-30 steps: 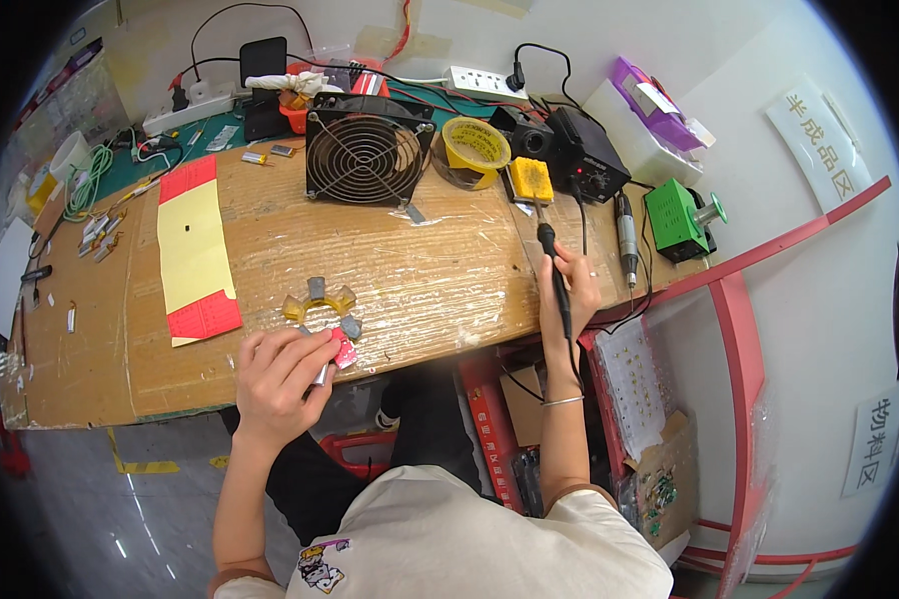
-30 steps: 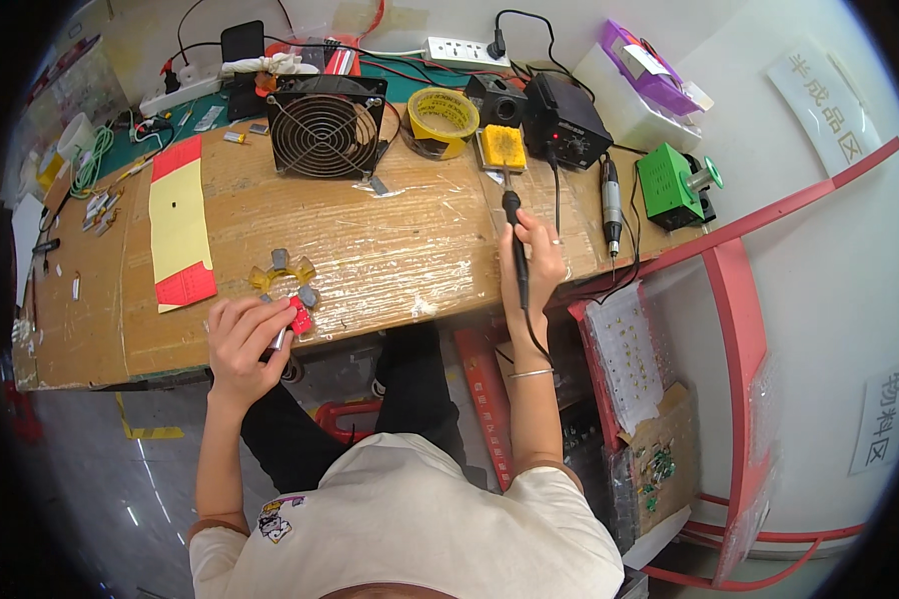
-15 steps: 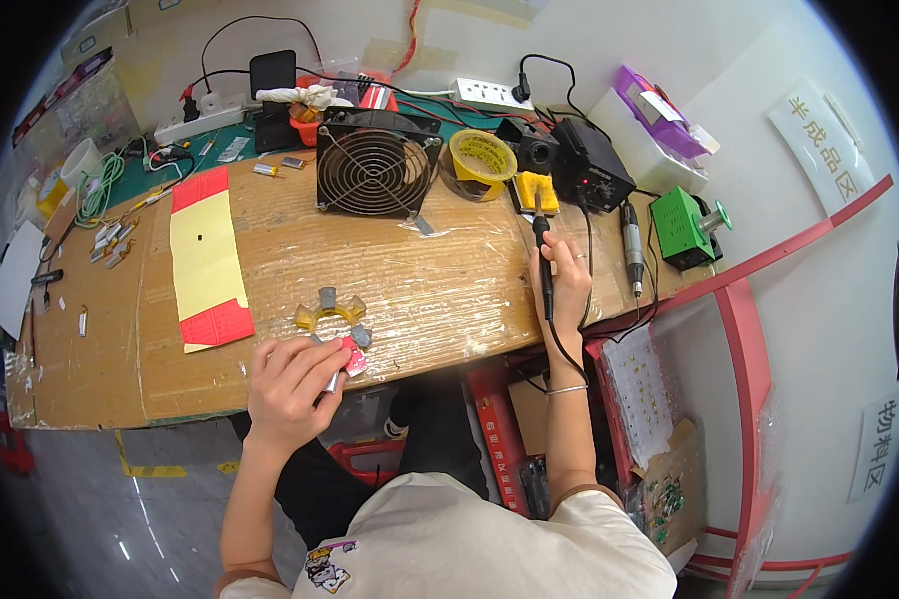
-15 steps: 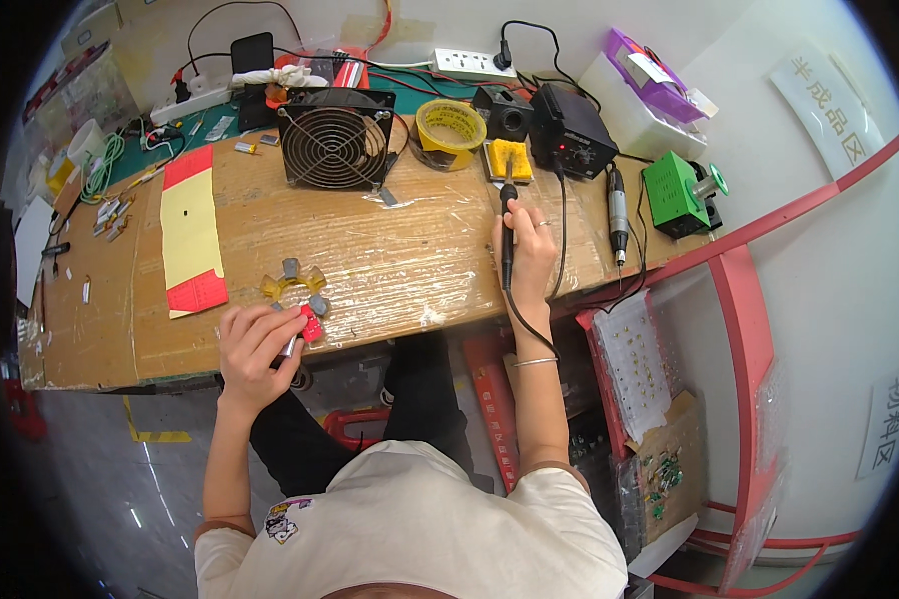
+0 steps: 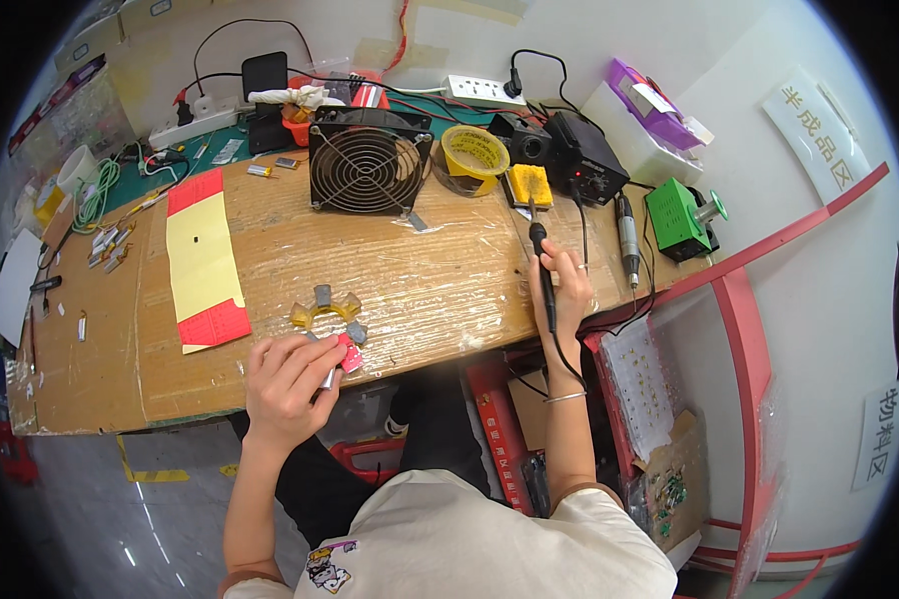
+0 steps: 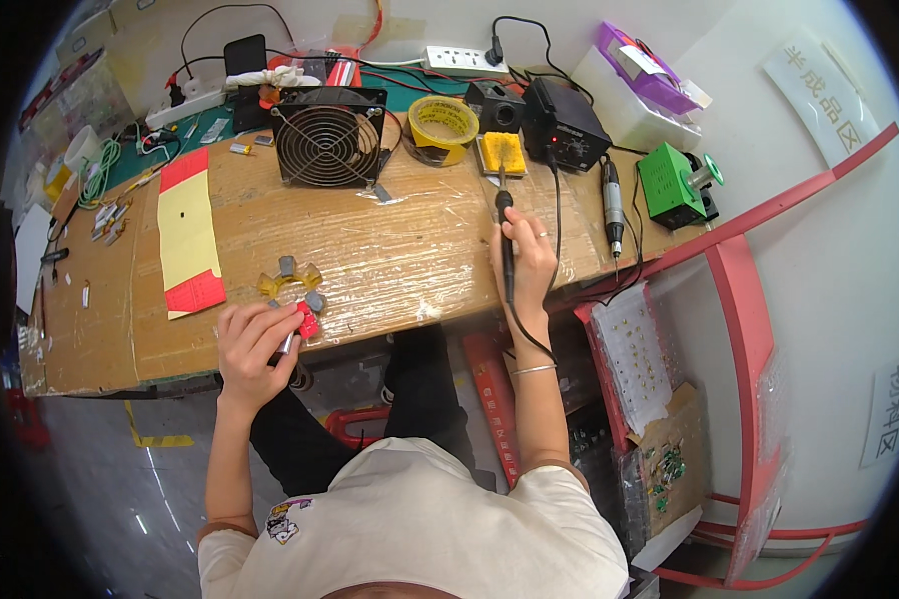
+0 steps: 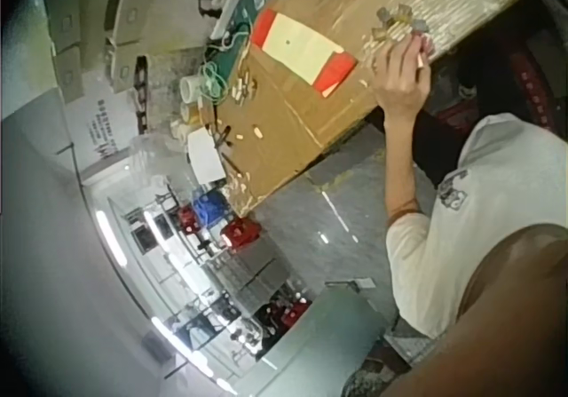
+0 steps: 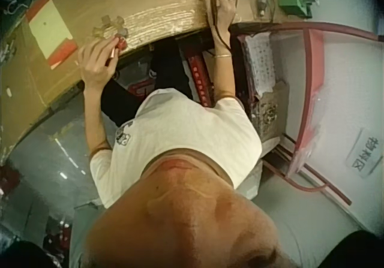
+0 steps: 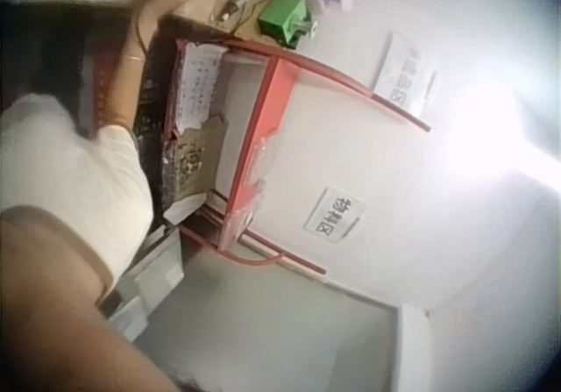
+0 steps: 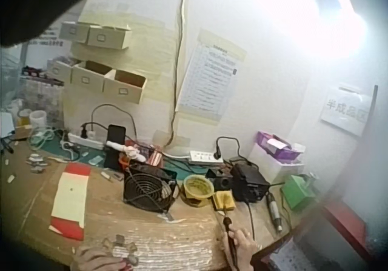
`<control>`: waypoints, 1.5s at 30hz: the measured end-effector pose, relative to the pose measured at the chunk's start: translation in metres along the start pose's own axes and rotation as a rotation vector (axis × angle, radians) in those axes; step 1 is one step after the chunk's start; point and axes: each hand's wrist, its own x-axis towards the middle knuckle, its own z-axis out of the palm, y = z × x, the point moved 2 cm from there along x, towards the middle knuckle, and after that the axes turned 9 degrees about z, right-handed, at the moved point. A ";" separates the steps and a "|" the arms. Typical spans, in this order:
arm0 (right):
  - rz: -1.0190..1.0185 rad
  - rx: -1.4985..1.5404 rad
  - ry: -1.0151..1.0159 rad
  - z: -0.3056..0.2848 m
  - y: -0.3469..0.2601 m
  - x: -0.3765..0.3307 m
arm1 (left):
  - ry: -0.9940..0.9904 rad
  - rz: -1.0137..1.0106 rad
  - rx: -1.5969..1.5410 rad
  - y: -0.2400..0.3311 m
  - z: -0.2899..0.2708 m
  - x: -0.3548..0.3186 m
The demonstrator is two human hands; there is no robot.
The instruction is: The person prepares small electronic components by applying adhesive tape and then uses a soldering iron to heat and solder them. The person handles the components one by one, applying heat to specific points while holding them steady on a workbench.
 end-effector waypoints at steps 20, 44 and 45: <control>-0.033 -0.032 -0.047 0.009 0.000 0.014 | -0.009 0.003 0.011 0.000 0.001 0.000; 0.746 1.539 0.226 -0.062 -0.012 -0.018 | 0.002 0.005 0.004 0.001 -0.001 0.001; 0.743 1.557 0.214 -0.062 -0.014 -0.018 | 0.001 0.005 0.006 0.001 -0.001 0.001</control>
